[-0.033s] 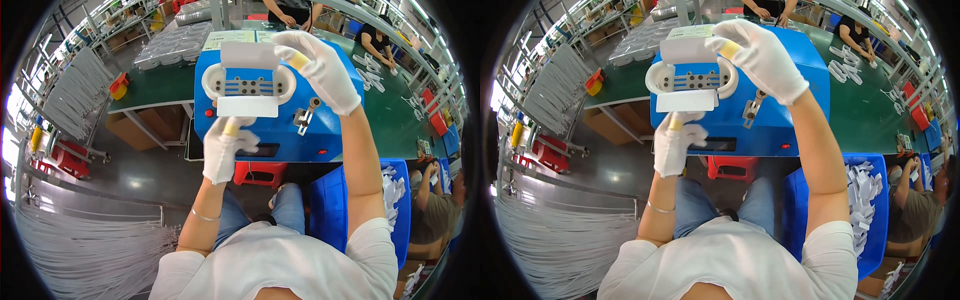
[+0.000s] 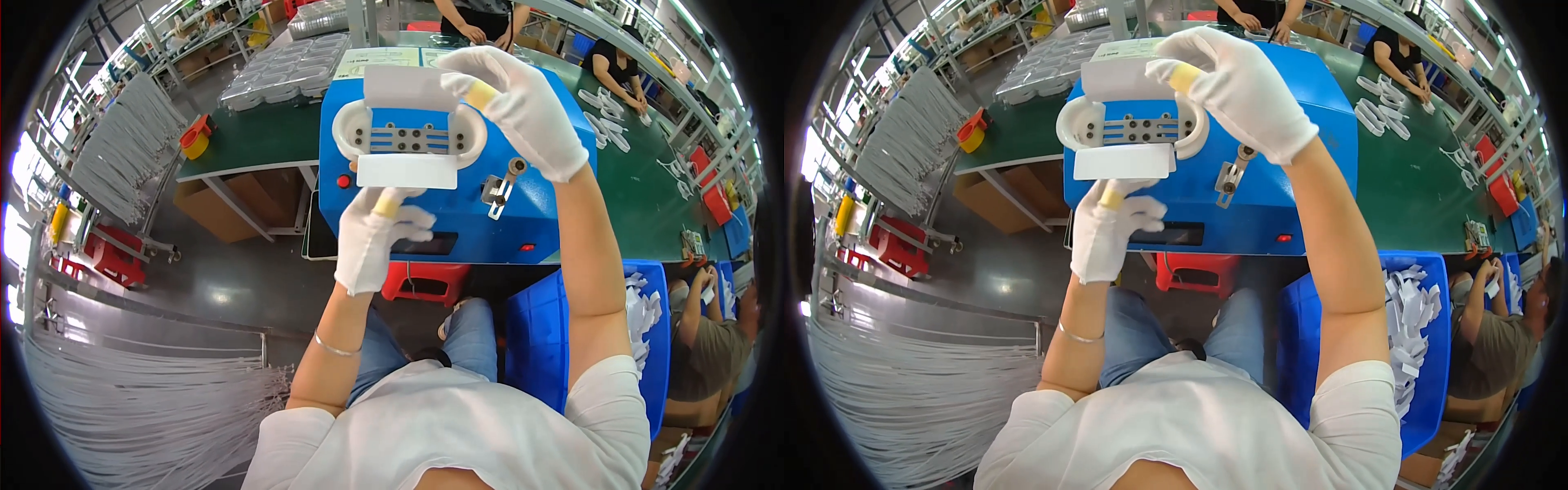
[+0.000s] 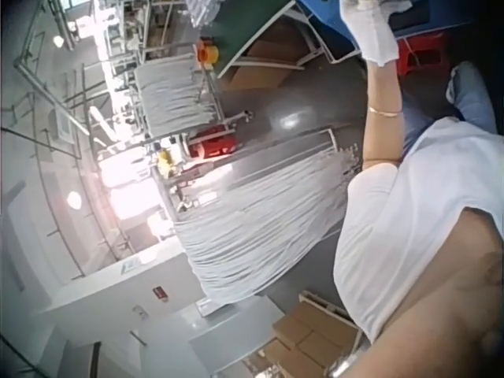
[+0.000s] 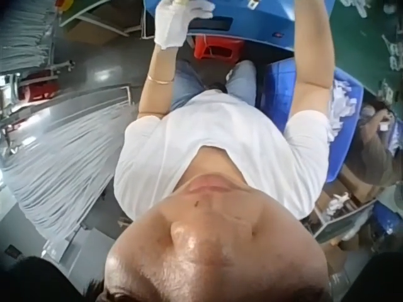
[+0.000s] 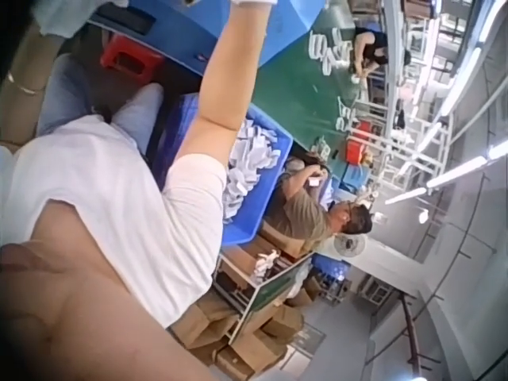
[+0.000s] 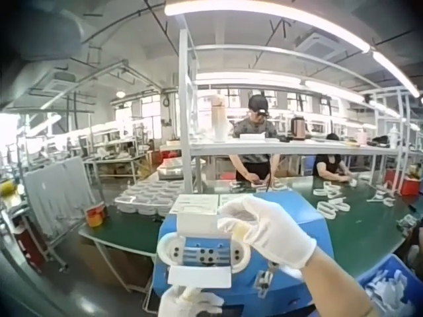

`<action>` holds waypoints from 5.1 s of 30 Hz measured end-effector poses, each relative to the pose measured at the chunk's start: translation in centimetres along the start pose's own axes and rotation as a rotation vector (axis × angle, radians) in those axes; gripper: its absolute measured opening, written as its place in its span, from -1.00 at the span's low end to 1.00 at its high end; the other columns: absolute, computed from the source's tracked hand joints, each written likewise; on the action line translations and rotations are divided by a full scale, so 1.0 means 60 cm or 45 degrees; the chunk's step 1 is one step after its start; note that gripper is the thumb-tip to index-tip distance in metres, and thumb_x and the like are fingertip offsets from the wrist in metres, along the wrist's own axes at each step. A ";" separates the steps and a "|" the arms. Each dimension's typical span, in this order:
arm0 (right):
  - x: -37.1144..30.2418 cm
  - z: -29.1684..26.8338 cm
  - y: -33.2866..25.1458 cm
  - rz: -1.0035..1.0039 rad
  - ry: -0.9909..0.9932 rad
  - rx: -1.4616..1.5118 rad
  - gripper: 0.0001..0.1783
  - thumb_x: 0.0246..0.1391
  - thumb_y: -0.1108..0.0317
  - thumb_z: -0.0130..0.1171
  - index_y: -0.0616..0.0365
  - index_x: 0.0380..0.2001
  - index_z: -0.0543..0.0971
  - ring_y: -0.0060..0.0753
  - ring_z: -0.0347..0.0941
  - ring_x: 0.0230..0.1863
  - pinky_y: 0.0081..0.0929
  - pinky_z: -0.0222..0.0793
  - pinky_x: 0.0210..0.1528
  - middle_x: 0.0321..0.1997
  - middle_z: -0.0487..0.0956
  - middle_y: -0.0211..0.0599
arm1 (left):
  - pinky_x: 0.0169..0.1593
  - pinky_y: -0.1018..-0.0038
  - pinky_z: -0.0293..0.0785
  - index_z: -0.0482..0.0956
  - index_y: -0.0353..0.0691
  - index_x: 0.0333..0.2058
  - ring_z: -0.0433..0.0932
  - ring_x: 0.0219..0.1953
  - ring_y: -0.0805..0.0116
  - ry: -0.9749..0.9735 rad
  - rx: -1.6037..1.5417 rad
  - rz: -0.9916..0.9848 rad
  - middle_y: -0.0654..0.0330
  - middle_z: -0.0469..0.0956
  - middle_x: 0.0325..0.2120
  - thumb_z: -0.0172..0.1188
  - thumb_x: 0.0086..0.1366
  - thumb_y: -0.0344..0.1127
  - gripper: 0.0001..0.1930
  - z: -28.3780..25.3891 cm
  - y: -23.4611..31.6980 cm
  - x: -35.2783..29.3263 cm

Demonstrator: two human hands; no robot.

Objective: Assembling electrical cables by attaching connectors and using a benchtop processing machine in a factory environment.

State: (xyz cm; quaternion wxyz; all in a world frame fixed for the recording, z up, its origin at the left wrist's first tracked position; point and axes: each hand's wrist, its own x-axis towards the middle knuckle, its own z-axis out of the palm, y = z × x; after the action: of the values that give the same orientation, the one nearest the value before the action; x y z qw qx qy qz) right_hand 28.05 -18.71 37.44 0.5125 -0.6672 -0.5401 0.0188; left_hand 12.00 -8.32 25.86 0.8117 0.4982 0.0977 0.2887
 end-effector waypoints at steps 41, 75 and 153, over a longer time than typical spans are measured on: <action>-0.081 0.151 -0.138 -0.556 -0.322 -0.167 -0.66 0.07 0.33 0.16 0.28 -0.09 0.52 -0.28 0.45 0.00 -0.43 0.32 0.05 -0.04 0.54 -0.13 | -0.72 0.60 0.29 0.47 -0.43 -0.32 0.40 -0.76 0.41 0.209 0.271 0.473 0.04 0.47 -0.63 0.00 0.33 -0.28 -0.74 -0.226 0.241 -0.217; -0.261 -0.011 -0.095 0.133 -0.069 -0.452 -0.77 -0.05 0.31 0.24 0.23 -0.34 0.63 -0.36 0.45 -0.54 -0.49 0.31 -0.46 -0.55 0.51 -0.25 | -0.58 0.66 0.20 0.49 -0.27 -0.30 0.32 -0.64 0.60 -0.593 -0.322 -0.376 0.30 0.41 -0.59 0.09 0.31 -0.04 -0.65 0.087 0.052 -0.112; -0.265 -0.228 0.062 0.735 0.419 -0.226 -0.86 0.08 0.37 0.14 0.17 -0.49 0.59 -0.87 0.14 -0.74 -0.82 -0.06 -0.73 -0.55 0.52 -0.53 | -0.41 0.66 0.43 0.41 -0.26 0.06 0.48 -0.45 0.57 -0.648 0.505 -0.868 0.17 0.57 -0.29 0.08 0.30 -0.33 -0.63 -0.052 -0.088 -0.169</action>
State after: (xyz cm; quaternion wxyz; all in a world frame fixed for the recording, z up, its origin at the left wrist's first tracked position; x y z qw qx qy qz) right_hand 31.96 -39.19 32.91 0.5062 -0.8287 -0.2387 0.0080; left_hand 4.35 -13.49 18.47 0.7476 0.6380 0.1071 -0.1500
